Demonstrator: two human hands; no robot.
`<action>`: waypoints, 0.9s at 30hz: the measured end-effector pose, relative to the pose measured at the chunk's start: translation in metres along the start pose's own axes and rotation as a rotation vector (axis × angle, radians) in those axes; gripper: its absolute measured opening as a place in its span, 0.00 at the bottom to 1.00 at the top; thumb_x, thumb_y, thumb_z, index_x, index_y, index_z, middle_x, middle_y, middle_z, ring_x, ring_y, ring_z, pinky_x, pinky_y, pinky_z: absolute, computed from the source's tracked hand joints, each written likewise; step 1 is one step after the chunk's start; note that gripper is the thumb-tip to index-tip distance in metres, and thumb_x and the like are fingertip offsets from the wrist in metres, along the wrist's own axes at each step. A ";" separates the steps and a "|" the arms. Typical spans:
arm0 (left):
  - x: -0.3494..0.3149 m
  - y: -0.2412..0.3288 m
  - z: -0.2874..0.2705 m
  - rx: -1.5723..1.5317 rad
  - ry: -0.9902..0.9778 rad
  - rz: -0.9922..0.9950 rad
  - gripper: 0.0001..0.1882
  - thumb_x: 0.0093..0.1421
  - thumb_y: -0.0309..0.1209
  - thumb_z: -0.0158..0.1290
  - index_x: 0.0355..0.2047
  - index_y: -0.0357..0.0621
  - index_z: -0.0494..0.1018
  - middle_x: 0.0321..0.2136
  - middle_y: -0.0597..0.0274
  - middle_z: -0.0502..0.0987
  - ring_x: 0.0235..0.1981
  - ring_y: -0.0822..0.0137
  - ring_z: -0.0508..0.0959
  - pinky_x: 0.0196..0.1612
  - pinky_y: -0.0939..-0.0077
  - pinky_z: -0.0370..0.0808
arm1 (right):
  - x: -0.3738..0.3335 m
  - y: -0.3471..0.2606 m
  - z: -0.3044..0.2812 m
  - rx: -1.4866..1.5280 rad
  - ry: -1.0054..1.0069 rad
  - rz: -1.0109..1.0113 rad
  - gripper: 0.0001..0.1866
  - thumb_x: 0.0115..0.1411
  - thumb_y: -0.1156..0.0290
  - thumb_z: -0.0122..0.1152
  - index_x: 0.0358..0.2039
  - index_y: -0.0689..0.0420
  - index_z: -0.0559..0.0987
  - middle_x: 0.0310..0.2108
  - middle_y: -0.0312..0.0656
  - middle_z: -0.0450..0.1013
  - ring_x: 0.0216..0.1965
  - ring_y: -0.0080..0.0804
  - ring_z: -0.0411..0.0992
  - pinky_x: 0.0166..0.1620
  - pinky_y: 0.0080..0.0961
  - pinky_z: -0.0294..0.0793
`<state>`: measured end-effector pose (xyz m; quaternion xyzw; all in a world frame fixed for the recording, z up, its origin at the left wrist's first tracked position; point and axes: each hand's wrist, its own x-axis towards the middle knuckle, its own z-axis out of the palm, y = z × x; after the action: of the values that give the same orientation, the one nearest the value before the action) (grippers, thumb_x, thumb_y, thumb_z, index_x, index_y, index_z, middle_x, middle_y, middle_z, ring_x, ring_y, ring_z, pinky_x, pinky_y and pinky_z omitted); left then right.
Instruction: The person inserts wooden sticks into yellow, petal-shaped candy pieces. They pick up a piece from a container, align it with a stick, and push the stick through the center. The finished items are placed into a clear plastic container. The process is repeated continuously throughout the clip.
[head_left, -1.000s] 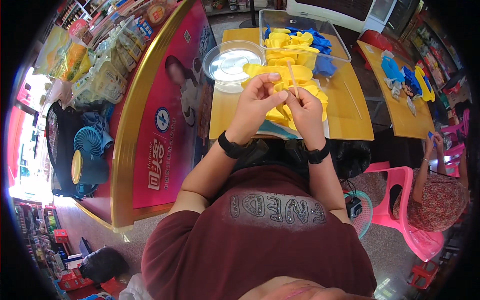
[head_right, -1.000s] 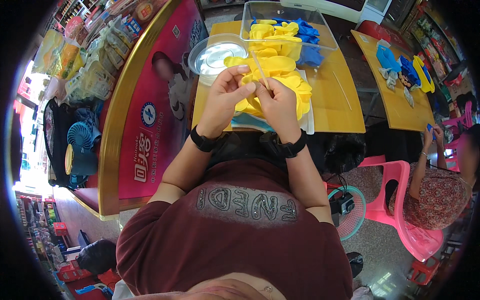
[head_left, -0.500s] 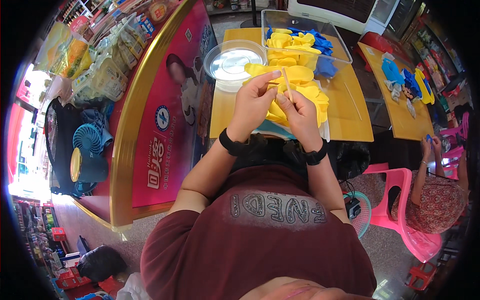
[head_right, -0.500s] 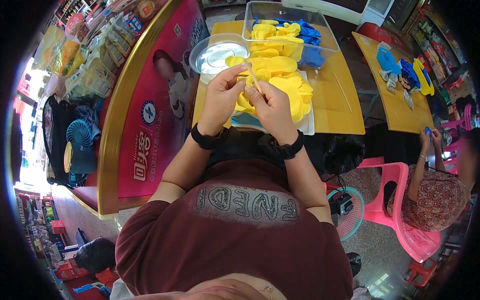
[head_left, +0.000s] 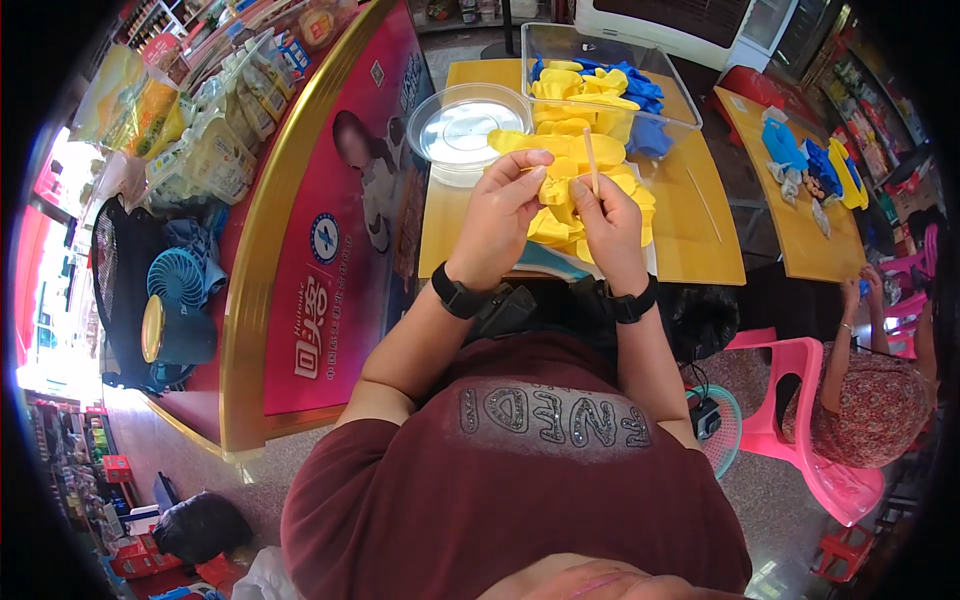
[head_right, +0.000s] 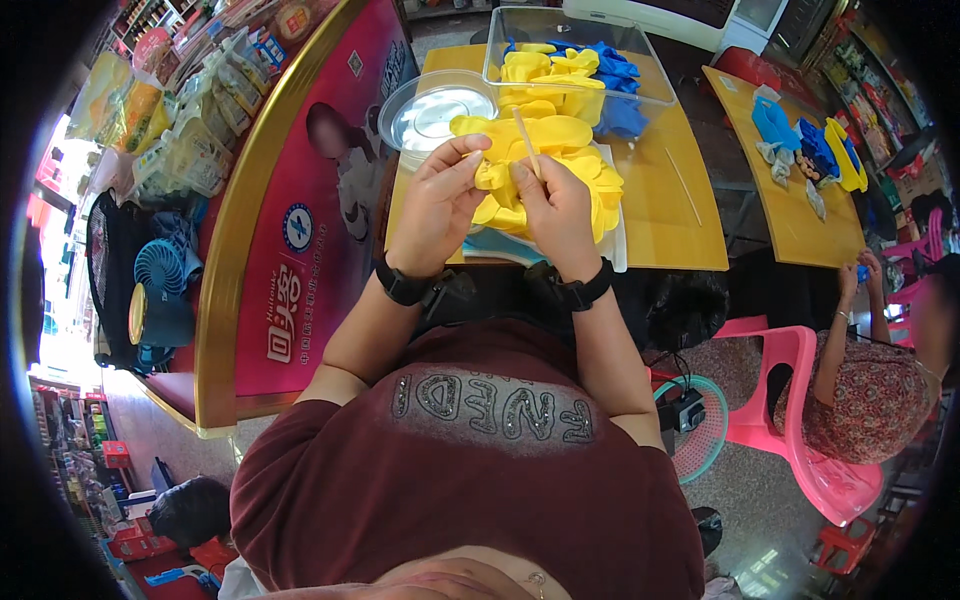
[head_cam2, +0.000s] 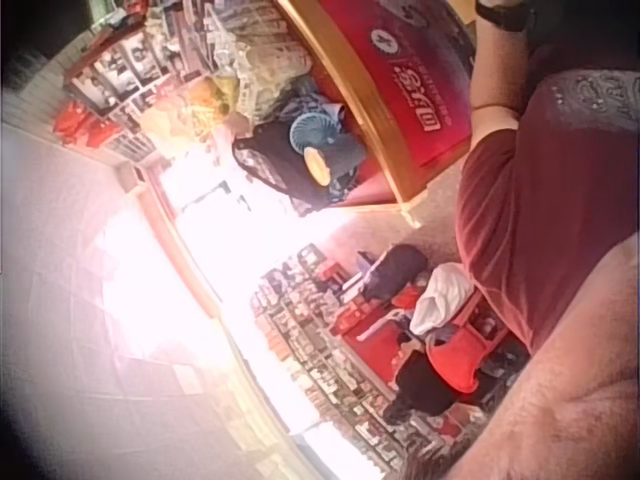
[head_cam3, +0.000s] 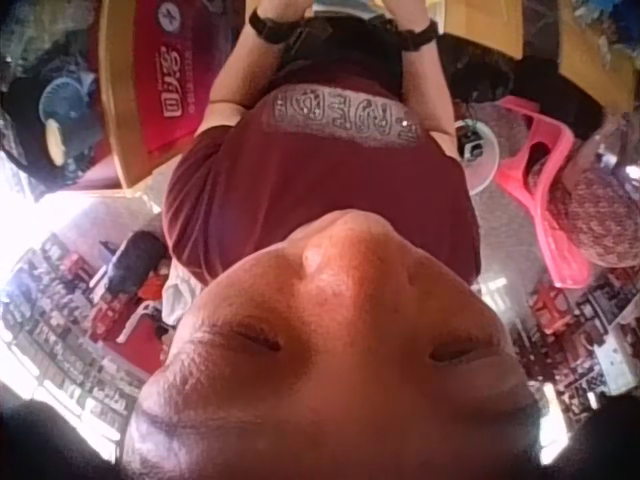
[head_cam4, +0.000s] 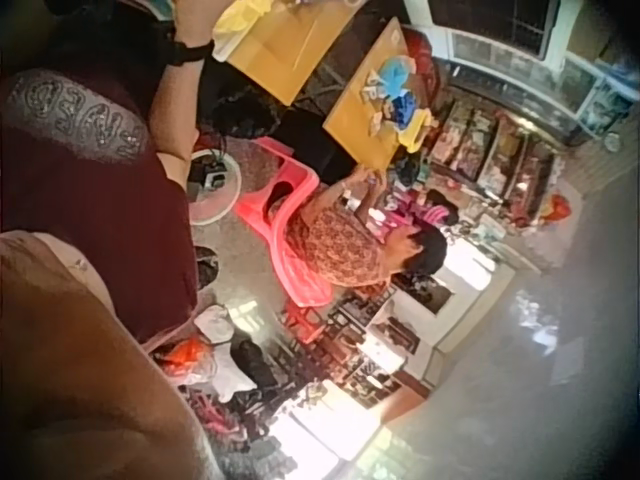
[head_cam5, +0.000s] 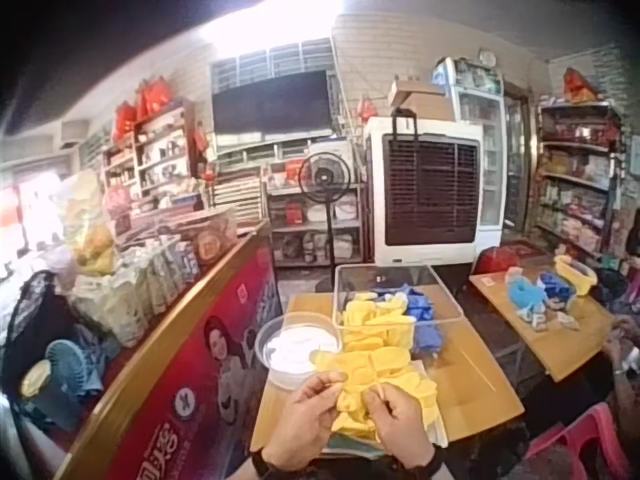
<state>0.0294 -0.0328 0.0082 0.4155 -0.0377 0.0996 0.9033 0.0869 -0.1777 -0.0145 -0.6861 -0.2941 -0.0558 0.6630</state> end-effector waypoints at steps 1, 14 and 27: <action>0.000 -0.001 0.000 0.008 -0.006 0.013 0.11 0.65 0.26 0.47 0.47 0.40 0.69 0.44 0.58 0.74 0.45 0.68 0.75 0.51 0.74 0.71 | 0.000 0.001 0.001 0.041 0.004 0.020 0.11 0.64 0.67 0.57 0.31 0.63 0.75 0.21 0.35 0.69 0.22 0.20 0.63 0.27 0.20 0.63; 0.003 -0.008 -0.004 0.252 -0.018 0.224 0.18 0.56 0.18 0.55 0.48 0.39 0.70 0.44 0.61 0.73 0.46 0.71 0.74 0.50 0.78 0.71 | -0.001 0.000 0.006 0.133 0.031 0.061 0.10 0.65 0.68 0.57 0.32 0.63 0.76 0.22 0.31 0.68 0.24 0.16 0.62 0.27 0.17 0.62; 0.020 -0.030 -0.033 0.507 0.183 0.376 0.16 0.56 0.15 0.50 0.45 0.36 0.70 0.40 0.60 0.75 0.40 0.73 0.76 0.44 0.81 0.74 | -0.010 -0.003 0.016 0.054 -0.120 -0.022 0.10 0.64 0.68 0.58 0.33 0.64 0.76 0.21 0.35 0.67 0.22 0.20 0.62 0.27 0.20 0.63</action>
<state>0.0545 -0.0241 -0.0324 0.6021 -0.0066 0.3078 0.7367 0.0725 -0.1662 -0.0182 -0.6669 -0.3422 -0.0138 0.6618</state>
